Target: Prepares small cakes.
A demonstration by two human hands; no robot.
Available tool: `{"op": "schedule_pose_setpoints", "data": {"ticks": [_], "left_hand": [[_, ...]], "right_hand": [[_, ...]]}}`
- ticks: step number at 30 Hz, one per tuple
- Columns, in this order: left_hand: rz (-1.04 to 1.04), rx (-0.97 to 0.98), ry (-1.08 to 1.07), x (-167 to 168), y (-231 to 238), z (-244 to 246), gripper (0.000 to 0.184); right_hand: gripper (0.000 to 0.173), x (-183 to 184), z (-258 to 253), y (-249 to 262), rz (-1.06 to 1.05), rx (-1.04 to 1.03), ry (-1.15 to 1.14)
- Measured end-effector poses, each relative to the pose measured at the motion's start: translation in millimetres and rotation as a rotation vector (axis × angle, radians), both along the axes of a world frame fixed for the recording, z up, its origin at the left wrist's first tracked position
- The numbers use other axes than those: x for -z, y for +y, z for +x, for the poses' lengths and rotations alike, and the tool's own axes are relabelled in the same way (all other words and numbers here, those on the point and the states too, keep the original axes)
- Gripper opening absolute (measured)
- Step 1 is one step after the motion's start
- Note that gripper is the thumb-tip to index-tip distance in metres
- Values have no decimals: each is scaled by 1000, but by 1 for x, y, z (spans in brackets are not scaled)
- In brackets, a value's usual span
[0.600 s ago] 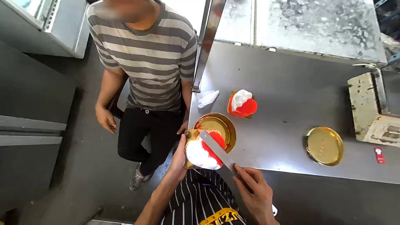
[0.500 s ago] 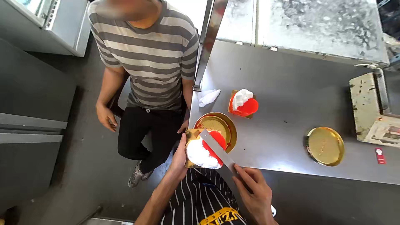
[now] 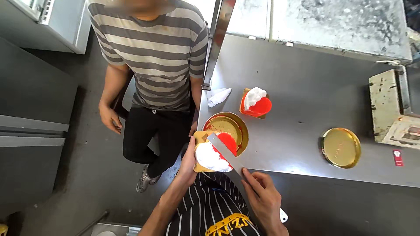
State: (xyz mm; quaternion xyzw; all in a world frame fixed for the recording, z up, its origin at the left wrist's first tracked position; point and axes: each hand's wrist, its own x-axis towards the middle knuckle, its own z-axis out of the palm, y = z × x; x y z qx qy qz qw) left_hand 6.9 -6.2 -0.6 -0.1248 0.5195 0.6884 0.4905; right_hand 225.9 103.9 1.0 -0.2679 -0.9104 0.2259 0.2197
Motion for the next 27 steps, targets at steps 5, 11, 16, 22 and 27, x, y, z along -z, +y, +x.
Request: {"op": "schedule_pose_setpoints", "data": {"ticks": [5, 11, 16, 22, 27], "left_hand": [[-10, -5, -19, 1, -1, 1, 63], [1, 13, -17, 1, -2, 1, 64], [1, 15, -22, 1, -3, 2, 63], [-9, 23, -31, 1, -3, 0, 64], [6, 21, -28, 1, -1, -2, 62]], "right_hand": [[27, 0, 1, -1, -26, 17, 13], [27, -1, -1, 5, 0, 37, 1], [29, -4, -3, 15, 26, 77, -14], [30, -7, -3, 23, -17, 87, 21], [30, -1, -4, 18, -130, 36, 46]]}}
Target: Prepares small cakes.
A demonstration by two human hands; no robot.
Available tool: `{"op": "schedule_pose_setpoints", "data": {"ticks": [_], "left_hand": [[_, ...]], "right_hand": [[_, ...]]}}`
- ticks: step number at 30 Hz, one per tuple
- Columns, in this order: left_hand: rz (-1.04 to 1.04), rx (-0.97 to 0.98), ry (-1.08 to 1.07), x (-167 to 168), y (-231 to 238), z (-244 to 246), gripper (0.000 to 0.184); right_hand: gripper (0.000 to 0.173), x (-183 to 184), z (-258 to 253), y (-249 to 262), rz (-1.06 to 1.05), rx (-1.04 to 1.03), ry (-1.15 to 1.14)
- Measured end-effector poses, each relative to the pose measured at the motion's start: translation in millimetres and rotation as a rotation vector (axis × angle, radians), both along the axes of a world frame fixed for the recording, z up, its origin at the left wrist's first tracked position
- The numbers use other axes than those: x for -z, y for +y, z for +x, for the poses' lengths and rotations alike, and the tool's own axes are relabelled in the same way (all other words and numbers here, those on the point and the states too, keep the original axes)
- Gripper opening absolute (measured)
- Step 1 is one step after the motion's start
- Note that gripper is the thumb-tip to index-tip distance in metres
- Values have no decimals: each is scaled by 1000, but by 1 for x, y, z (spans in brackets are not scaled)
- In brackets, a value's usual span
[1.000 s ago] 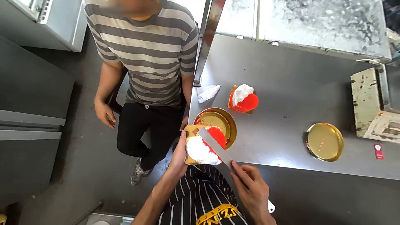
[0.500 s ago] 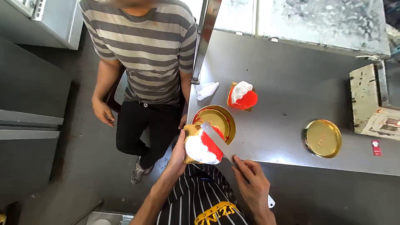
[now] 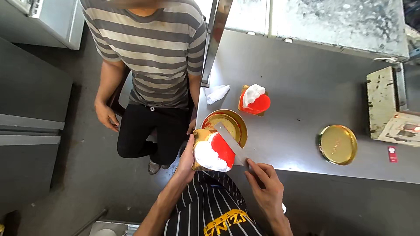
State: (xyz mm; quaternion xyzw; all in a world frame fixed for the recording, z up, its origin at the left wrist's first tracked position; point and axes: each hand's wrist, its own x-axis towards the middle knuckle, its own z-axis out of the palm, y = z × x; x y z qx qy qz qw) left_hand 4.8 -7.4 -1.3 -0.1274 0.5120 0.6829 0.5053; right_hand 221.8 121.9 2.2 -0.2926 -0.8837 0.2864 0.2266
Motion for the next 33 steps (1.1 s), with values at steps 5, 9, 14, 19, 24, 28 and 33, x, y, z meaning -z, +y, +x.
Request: {"op": "schedule_pose_setpoints", "data": {"ticks": [5, 9, 14, 19, 24, 28, 33], "left_hand": [[-15, -9, -3, 1, 1, -1, 63], [22, -18, 0, 4, 2, -2, 60], [37, -36, 14, 5, 3, -3, 59], [56, -44, 7, 6, 1, -5, 58], [93, -67, 6, 7, -11, -13, 58], [125, -123, -2, 12, -29, -21, 60], [73, -205, 18, 17, -46, -28, 61]], "right_hand": [[30, 0, -2, -3, -18, 4, 13], [30, 0, -2, -7, -20, -8, 11], [29, 2, -2, -14, -18, -22, -9], [30, -4, -2, -13, -141, -7, 86], [34, -11, 2, 16, -180, 50, -39], [37, -6, 1, 45, -185, 90, -202], [31, 35, -34, 74, -162, 141, -216]]}}
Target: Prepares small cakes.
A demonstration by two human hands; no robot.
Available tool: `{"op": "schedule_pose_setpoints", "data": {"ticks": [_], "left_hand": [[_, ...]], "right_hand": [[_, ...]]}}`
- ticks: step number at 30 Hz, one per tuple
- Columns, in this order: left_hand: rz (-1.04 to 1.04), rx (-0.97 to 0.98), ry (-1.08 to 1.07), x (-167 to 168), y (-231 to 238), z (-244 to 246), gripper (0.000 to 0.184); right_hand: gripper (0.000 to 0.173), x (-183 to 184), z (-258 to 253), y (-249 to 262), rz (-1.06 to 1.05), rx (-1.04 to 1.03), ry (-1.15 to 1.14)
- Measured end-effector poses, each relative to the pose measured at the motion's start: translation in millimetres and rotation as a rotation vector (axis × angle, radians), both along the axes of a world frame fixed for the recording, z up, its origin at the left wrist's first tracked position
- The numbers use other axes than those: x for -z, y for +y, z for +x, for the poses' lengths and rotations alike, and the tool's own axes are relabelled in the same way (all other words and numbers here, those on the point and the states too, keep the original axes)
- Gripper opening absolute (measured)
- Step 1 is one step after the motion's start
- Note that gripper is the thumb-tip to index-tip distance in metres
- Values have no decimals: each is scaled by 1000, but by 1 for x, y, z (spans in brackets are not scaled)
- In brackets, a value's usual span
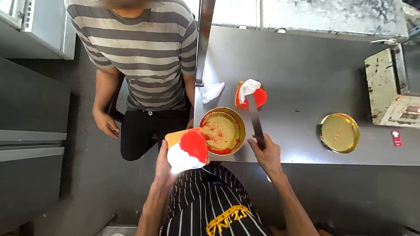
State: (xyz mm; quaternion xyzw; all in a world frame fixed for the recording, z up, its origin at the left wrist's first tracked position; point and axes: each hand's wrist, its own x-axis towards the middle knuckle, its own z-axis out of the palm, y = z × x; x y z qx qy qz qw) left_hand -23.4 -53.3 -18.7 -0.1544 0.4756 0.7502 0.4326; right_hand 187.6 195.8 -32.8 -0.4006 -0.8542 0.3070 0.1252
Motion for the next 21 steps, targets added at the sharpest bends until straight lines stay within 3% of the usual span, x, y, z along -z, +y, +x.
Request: {"op": "schedule_pose_setpoints", "data": {"ticks": [4, 7, 15, 21], "left_hand": [[-2, -74, 24, -1, -9, -3, 58], [-12, -114, 20, -4, -12, -5, 58], [23, -135, 26, -7, -18, -7, 58], [51, -131, 39, -6, -14, -12, 56]], "right_hand": [[38, 24, -34, -8, -7, 81, 4], [26, 28, -43, -12, 23, 99, 0], [29, 8, -27, -16, 479, 15, 286], [29, 9, -23, -10, 604, -79, 384]]}}
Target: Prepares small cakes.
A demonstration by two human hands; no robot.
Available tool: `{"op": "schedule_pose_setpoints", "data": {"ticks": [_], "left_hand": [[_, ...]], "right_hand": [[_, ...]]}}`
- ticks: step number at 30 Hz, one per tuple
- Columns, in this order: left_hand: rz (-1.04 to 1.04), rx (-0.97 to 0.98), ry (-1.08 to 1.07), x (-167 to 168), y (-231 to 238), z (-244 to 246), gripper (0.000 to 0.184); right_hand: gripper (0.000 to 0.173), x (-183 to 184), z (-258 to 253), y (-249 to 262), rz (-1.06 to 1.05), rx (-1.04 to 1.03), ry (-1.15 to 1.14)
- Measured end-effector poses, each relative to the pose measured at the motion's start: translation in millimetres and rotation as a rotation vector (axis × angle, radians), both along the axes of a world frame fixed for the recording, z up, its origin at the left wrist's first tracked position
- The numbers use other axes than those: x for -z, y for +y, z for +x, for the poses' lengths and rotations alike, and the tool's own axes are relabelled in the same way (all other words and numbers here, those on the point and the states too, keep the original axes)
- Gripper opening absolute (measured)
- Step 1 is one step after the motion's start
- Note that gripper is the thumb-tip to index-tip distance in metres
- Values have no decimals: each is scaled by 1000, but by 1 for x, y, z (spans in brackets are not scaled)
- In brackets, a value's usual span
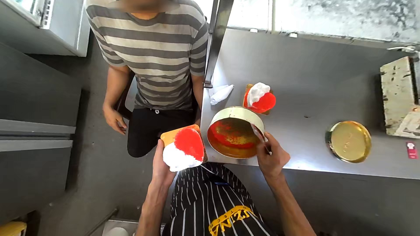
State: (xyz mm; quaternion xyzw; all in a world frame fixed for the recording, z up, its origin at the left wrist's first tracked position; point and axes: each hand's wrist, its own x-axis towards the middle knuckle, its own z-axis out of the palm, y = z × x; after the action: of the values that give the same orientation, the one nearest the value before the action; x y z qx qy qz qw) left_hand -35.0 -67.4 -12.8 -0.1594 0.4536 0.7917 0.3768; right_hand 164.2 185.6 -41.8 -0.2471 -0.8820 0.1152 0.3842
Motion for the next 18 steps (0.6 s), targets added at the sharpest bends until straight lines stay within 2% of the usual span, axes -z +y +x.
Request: {"op": "schedule_pose_setpoints", "data": {"ticks": [2, 6, 11, 14, 18], "left_hand": [[2, -11, -5, -1, 1, -1, 56], [26, -5, -11, 2, 4, -4, 57], [77, -12, -20, 2, 2, -3, 57], [70, 12, -20, 4, 3, -3, 58], [70, 22, -37, 1, 2, 0, 59]], "right_hand": [[24, -1, -1, -4, 12, 30, 43], [32, 17, 5, -1, 0, 18, -15], [21, 11, 4, -4, 54, 36, 66], [31, 23, 4, -1, 26, 32, -13], [27, 19, -1, -8, -18, 88, -61]]}}
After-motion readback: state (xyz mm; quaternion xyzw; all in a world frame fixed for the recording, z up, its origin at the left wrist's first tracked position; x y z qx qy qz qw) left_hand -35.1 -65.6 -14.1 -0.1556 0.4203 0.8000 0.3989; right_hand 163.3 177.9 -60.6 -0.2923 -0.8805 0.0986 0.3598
